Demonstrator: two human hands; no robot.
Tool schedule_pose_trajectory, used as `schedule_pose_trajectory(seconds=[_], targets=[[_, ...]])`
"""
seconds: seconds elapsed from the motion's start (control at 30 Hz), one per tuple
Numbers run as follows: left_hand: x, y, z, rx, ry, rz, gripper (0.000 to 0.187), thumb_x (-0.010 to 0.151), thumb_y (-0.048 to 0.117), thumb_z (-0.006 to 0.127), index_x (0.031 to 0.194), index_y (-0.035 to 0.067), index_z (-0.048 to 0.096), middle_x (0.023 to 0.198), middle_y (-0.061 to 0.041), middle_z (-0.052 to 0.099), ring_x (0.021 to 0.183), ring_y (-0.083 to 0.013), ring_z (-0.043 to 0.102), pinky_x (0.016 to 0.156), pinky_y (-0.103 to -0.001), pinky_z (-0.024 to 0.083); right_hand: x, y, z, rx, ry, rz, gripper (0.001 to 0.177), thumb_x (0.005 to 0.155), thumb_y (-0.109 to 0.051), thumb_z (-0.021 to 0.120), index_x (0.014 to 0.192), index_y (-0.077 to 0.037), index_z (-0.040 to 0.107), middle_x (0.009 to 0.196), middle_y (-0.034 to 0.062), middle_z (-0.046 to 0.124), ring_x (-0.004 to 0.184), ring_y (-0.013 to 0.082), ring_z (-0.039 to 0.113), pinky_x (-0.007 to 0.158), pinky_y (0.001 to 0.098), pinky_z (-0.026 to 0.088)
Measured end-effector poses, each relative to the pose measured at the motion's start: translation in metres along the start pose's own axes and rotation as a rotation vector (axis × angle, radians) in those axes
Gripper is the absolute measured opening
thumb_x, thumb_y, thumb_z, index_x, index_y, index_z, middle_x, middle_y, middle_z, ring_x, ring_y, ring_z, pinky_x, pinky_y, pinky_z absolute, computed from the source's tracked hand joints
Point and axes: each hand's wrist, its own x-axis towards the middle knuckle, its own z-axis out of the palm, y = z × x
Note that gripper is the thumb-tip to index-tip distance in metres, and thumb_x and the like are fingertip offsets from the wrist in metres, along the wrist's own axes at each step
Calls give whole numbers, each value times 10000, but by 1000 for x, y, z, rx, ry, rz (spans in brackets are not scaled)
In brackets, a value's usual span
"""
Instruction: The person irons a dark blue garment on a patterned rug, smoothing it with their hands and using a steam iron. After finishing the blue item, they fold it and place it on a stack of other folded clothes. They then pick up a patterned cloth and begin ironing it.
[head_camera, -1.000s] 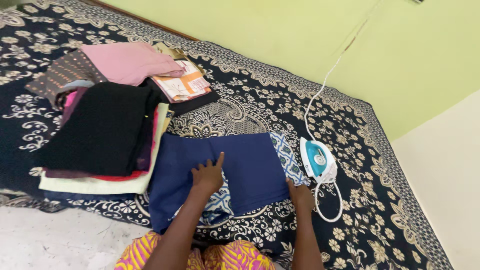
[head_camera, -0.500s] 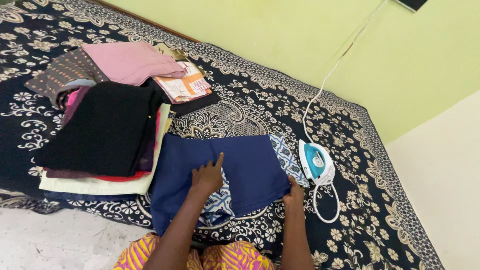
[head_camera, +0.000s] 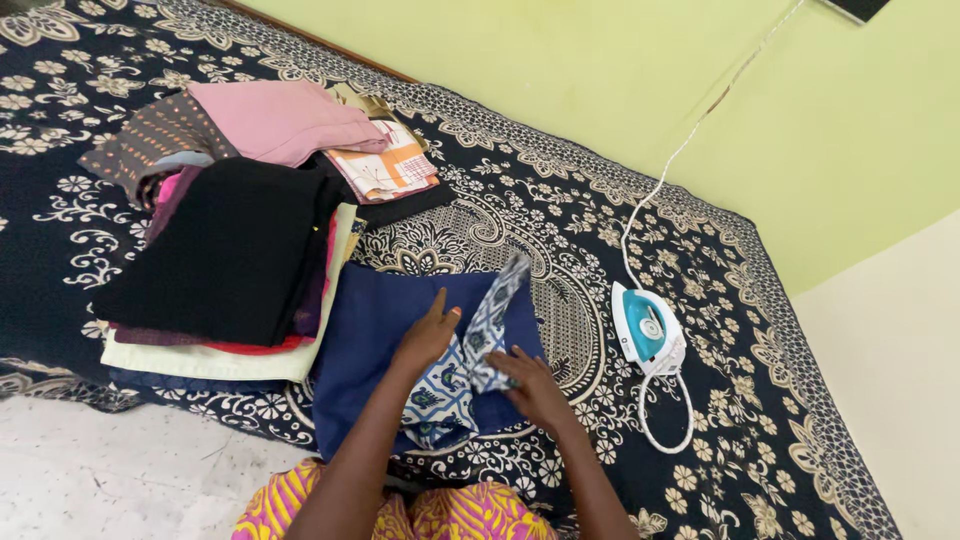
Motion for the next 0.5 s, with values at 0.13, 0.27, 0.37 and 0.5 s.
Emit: schedule_pose_trajectory(seconds=[0.13,0.27,0.37,0.5], targets=[[-6,0,0,157,-63,-31,749,979,488,468,1645,240,229,1348,-257,642,1235,-472,599,1060,-529,458,-12,-13,-13,-23,-206,66,582,918,-350,726,1467,-319,534,1616,-52,477,1588,242,232,1263,543,109],[-17,8,5,301,-3,101,635,965,382,556,1558,221,394,1317,-226,633,1188,-443,613,994,-538,489,-15,-7,-4,-4,-86,-52,671,919,-327,711,1519,-205,438,1603,31,418,1542,285,241,1225,546,147],[-33,21,2,378,44,127,487,966,327,583,1430,183,551,1279,-192,642,1119,-435,644,963,-532,517,-21,6,21,18,-50,-107,569,955,-246,642,1498,-167,491,1613,46,428,1540,291,273,1220,553,148],[-55,42,-2,385,76,182,396,942,256,616,1331,182,636,1250,-137,656,1131,-385,640,955,-505,522,-27,29,34,172,60,-108,423,994,-160,554,1392,-227,679,1513,-25,637,1532,232,450,1309,509,203]])
